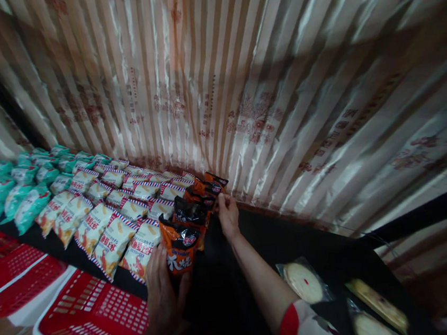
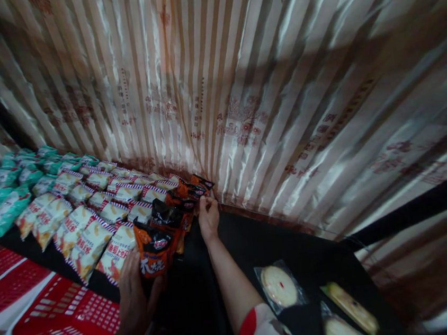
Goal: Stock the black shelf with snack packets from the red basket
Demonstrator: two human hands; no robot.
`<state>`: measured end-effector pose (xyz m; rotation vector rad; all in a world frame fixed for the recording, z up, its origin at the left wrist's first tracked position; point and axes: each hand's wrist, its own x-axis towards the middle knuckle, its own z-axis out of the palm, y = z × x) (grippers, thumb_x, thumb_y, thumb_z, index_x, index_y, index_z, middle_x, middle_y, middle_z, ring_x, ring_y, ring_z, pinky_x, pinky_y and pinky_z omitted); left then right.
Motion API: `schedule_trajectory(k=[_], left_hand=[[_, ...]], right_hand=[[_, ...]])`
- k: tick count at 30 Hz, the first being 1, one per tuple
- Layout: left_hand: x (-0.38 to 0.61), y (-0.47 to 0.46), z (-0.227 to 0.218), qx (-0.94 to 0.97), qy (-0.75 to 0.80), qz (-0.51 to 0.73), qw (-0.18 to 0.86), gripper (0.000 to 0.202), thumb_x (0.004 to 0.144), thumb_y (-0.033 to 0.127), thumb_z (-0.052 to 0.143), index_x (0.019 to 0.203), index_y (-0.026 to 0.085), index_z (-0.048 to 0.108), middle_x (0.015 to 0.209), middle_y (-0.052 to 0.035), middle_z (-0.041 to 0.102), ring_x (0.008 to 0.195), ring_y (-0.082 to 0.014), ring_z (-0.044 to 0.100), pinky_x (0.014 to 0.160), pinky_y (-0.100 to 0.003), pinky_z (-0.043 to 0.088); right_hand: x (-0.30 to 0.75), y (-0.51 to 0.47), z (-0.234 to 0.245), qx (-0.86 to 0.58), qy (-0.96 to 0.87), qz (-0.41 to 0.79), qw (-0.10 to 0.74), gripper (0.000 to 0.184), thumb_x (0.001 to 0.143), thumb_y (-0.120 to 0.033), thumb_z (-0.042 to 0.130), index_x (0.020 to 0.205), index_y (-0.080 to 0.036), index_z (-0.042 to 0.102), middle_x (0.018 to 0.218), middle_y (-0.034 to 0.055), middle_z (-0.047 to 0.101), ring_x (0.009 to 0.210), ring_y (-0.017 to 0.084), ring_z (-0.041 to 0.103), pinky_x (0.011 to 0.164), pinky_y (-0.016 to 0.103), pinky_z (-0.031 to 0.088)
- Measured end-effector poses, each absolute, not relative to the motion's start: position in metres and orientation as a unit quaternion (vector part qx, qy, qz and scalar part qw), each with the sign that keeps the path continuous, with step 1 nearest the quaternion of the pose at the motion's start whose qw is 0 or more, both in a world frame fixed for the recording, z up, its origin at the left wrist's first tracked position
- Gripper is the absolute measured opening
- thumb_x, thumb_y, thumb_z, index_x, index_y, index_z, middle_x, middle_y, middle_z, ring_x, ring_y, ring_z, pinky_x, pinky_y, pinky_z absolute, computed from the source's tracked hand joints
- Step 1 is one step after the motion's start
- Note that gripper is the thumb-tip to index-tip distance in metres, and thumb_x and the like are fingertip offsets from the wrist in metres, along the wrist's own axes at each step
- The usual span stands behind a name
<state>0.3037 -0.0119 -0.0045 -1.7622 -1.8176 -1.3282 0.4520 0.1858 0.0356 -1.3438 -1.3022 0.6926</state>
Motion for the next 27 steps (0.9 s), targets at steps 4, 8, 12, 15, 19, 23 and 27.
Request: schedule_trajectory(k=[4,8,12,15,19,23,27], left_hand=[[0.304,-0.012,-0.002,-0.611,-0.630,-0.458,0.143,0.068,0.084,0.030,0.055,0.140,0.010,0.024,0.137,-0.0218,0.039,0.130,-0.0335,0.034,0.102,-0.052,0.035],[0.304,-0.012,0.000,-0.611,-0.624,-0.465,0.144,0.066,0.085,0.031,0.053,0.140,0.011,0.023,0.138,-0.0210,0.038,0.130,-0.0333,0.034,0.101,-0.052,0.036],[0.304,-0.012,0.000,-0.612,-0.623,-0.466,0.143,0.068,0.085,0.030,0.053,0.141,0.011,0.021,0.138,-0.0212,0.038,0.130,-0.0340,0.033,0.101,-0.054,0.036],[0.304,-0.011,0.000,-0.610,-0.623,-0.470,0.142,0.067,0.085,0.029,0.052,0.142,0.013,0.021,0.138,-0.0205,0.038,0.130,-0.0336,0.034,0.100,-0.054,0.037],[0.305,-0.011,-0.001,-0.610,-0.622,-0.469,0.144,0.067,0.084,0.029,0.054,0.141,0.011,0.023,0.137,-0.0212,0.039,0.129,-0.0331,0.035,0.101,-0.053,0.036],[0.304,-0.011,-0.002,-0.610,-0.628,-0.463,0.139,0.067,0.084,0.029,0.055,0.140,0.011,0.024,0.137,-0.0212,0.039,0.130,-0.0332,0.034,0.101,-0.053,0.036],[0.303,-0.011,-0.001,-0.612,-0.623,-0.466,0.141,0.067,0.084,0.029,0.056,0.140,0.012,0.023,0.137,-0.0209,0.039,0.129,-0.0329,0.035,0.101,-0.053,0.037]], right_hand=[[0.453,0.160,0.043,-0.533,-0.581,0.307,0.533,0.040,0.080,-0.055,0.045,0.093,-0.020,0.060,0.078,0.0009,0.062,0.069,0.015,0.055,0.065,0.026,0.043],[0.444,0.154,0.046,-0.516,-0.615,0.320,0.504,0.034,0.075,-0.053,0.053,0.087,-0.022,0.061,0.073,-0.0002,0.061,0.067,0.015,0.053,0.061,0.026,0.043],[0.437,0.158,0.047,-0.535,-0.614,0.314,0.489,0.029,0.076,-0.050,0.052,0.079,-0.022,0.058,0.062,-0.0030,0.055,0.059,0.013,0.049,0.056,0.024,0.039],[0.436,0.158,0.047,-0.548,-0.604,0.302,0.494,0.028,0.077,-0.050,0.050,0.075,-0.022,0.055,0.060,-0.0041,0.051,0.057,0.013,0.047,0.054,0.024,0.037],[0.433,0.155,0.042,-0.548,-0.589,0.299,0.514,0.029,0.078,-0.050,0.048,0.076,-0.021,0.052,0.063,-0.0036,0.051,0.058,0.013,0.046,0.056,0.024,0.036],[0.429,0.155,0.034,-0.544,-0.567,0.308,0.536,0.031,0.079,-0.051,0.046,0.079,-0.020,0.051,0.068,-0.0026,0.052,0.061,0.013,0.047,0.059,0.024,0.037],[0.427,0.156,0.035,-0.532,-0.567,0.324,0.540,0.030,0.079,-0.050,0.047,0.077,-0.020,0.051,0.065,-0.0040,0.050,0.059,0.012,0.045,0.057,0.023,0.037]])
